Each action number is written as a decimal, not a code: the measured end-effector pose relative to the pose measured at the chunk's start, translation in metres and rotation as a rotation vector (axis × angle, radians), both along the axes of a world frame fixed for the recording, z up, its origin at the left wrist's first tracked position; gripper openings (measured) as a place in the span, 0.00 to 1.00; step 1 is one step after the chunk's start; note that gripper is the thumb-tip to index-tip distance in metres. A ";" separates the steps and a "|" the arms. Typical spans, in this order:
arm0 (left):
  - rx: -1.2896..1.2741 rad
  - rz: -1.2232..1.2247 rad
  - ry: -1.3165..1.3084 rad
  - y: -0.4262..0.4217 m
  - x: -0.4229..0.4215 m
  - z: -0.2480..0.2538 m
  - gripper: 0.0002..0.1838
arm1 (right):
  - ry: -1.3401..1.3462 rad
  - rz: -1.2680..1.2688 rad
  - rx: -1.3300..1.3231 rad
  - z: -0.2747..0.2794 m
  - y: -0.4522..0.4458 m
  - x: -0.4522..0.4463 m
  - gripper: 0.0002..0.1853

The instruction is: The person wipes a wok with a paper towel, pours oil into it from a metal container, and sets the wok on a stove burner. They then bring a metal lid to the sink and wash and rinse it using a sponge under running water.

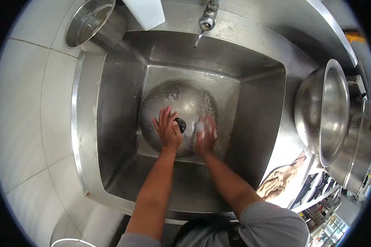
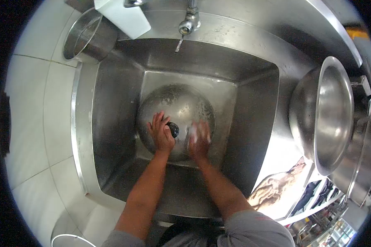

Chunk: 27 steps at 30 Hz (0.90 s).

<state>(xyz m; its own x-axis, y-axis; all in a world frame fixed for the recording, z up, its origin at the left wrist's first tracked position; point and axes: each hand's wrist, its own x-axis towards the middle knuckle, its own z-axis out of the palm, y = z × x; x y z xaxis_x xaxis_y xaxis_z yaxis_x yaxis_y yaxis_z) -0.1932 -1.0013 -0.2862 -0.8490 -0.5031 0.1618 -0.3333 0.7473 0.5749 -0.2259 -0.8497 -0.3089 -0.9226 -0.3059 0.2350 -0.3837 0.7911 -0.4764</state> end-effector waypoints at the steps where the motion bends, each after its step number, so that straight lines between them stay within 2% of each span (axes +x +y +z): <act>1: -0.006 0.018 0.014 -0.001 -0.004 -0.001 0.22 | -0.193 -0.131 -0.036 -0.009 -0.015 -0.038 0.22; 2: -0.008 0.040 0.026 0.002 -0.009 -0.001 0.22 | -0.387 -0.258 -0.070 -0.018 -0.029 -0.082 0.22; 5: -0.009 0.085 0.044 0.007 -0.016 -0.002 0.23 | -0.561 0.041 -0.033 0.027 -0.062 -0.120 0.21; 8: 0.000 0.091 -0.001 0.011 -0.011 0.004 0.24 | -0.006 0.124 -0.201 0.004 -0.018 -0.039 0.20; 11: -0.015 0.074 -0.003 0.005 -0.016 0.004 0.25 | -0.307 -0.355 -0.364 -0.046 -0.002 -0.056 0.20; 13: -0.021 0.070 0.005 0.005 -0.018 0.002 0.25 | -0.676 -0.445 -0.335 -0.019 -0.025 -0.127 0.20; 16: -0.014 0.084 0.005 0.007 -0.017 0.002 0.24 | -0.493 0.018 0.053 0.029 -0.074 -0.124 0.24; 19: -0.008 0.083 0.019 0.005 -0.019 0.005 0.24 | -0.054 0.220 -0.069 0.010 -0.021 -0.047 0.22; 21: -0.039 0.064 0.016 0.002 -0.017 -0.002 0.24 | -0.210 -0.209 -0.229 -0.039 -0.005 -0.043 0.20; 22: -0.023 0.073 0.013 0.002 -0.018 0.001 0.23 | -0.296 -0.424 -0.305 -0.034 -0.008 -0.045 0.19; 23: -0.008 0.085 0.009 0.004 -0.020 0.001 0.23 | -0.483 -0.390 -0.329 -0.037 -0.015 -0.065 0.18; 24: 0.012 0.096 -0.003 0.005 -0.018 0.002 0.23 | -0.675 -0.357 -0.345 -0.002 -0.036 -0.109 0.18; 26: 0.026 0.098 -0.008 0.006 -0.020 0.004 0.22 | -0.613 -0.171 -0.299 0.008 -0.047 -0.119 0.18; 27: 0.030 0.100 -0.011 0.006 -0.020 0.007 0.22 | -0.361 -0.018 -0.245 -0.005 -0.047 -0.103 0.19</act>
